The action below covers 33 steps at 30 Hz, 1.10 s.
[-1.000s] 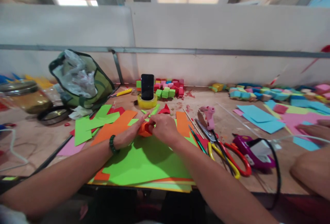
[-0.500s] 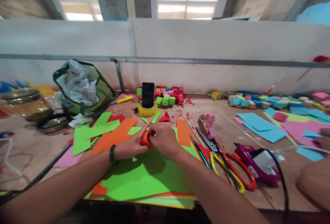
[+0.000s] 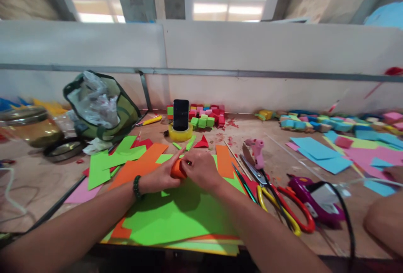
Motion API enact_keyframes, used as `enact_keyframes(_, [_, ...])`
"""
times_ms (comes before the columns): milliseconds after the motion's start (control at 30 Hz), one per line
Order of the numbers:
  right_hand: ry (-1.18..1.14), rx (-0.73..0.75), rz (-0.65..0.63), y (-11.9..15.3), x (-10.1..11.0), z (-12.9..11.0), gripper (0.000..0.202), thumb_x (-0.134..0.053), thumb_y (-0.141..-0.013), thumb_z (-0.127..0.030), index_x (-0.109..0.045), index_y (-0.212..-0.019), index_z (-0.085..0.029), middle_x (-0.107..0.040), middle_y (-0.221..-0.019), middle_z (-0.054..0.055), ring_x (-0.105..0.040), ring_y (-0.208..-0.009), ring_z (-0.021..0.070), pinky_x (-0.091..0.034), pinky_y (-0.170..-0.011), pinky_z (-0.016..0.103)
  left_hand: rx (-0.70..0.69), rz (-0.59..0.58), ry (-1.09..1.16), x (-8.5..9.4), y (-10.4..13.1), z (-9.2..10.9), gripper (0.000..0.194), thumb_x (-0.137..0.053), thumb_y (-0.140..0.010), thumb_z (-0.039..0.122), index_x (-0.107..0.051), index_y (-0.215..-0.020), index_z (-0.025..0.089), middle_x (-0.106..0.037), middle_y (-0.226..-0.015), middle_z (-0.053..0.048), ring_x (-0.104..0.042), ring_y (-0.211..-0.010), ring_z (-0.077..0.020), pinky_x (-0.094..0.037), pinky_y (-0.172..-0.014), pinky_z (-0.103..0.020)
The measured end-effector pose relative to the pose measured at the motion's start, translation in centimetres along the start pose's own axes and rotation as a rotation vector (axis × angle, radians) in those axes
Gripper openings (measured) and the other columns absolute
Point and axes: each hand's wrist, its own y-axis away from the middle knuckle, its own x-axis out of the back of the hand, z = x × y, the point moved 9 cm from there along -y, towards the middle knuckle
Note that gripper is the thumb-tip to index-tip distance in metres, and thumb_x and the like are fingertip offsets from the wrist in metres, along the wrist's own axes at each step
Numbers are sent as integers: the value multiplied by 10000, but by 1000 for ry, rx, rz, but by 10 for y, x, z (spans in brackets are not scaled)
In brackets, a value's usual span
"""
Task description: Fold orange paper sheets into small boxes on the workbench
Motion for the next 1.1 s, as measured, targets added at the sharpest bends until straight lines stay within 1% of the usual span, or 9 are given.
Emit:
enact_keyframes(100, [-92,-20,-40,-1,-4,4,160,-576,-733,-111,-715,-772,-180,-702,-768,31,-592,-708,144,-411,-667,251,-32,42,24,3,-1,8,1144,-660,-579,112,-11,-1516,208,-566,-1130,-83,-512,-784,-135,-446,-663,-234])
enact_keyframes(200, [-130,-21,-38,-1,-5,5,164,-573,-712,-97,-704,-758,-184,-696,-762,21,-592,-717,145,-417,-684,252,-103,23,26,1,0,17,1129,-657,-575,101,-45,-1516,214,-536,-1233,-99,-528,-909,-179,-461,-751,-263])
enact_keyframes(300, [-110,-6,3,-1,-3,3,154,-557,-721,-92,-685,-702,-176,-669,-718,18,-570,-688,137,-401,-660,247,-113,10,-9,0,0,17,1097,-626,-580,83,-65,-1515,204,-583,-1147,-73,-538,-902,-182,-465,-759,-268])
enact_keyframes(467, [-100,37,23,1,-2,-3,169,-549,-724,-78,-605,-588,-161,-584,-615,-1,-504,-604,112,-361,-596,231,-41,14,-41,1,0,5,1081,-618,-589,96,-61,-1514,167,-615,-907,-22,-527,-733,-137,-455,-645,-235])
enact_keyframes(633, [-149,33,-40,-1,-8,4,110,-567,-726,-106,-656,-711,-170,-637,-704,10,-537,-670,125,-378,-634,235,-41,52,44,6,-1,6,1117,-656,-591,110,-35,-1516,187,-603,-1089,-87,-541,-734,-123,-451,-616,-217])
enact_keyframes(733, [-131,12,-76,-3,-12,8,99,-577,-674,-86,-624,-643,-168,-607,-657,-2,-524,-640,121,-356,-593,228,-74,26,64,4,1,12,1133,-692,-599,131,-33,-1518,187,-577,-1203,-126,-582,-888,-184,-488,-705,-255])
enact_keyframes(833, [-74,-19,-48,-3,-11,10,142,-549,-664,-59,-580,-574,-164,-572,-612,-4,-506,-610,115,-331,-569,229,-130,-5,59,0,2,18,1138,-702,-607,126,-27,-1519,204,-539,-1292,-135,-568,-1039,-234,-498,-812,-296])
enact_keyframes(967, [37,-49,-40,-2,-11,10,109,-557,-677,-80,-593,-616,-163,-585,-636,4,-489,-604,116,-308,-562,238,-103,1,55,0,1,14,1154,-715,-606,134,-12,-1519,191,-524,-1315,-152,-573,-1053,-257,-501,-854,-346])
enact_keyframes(1100, [-3,15,-98,-3,-12,7,70,-573,-686,-113,-588,-645,-168,-582,-648,-6,-484,-606,109,-307,-557,229,-121,13,71,2,1,14,1139,-718,-626,166,-12,-1519,183,-519,-1326,-158,-554,-1113,-286,-476,-925,-399])
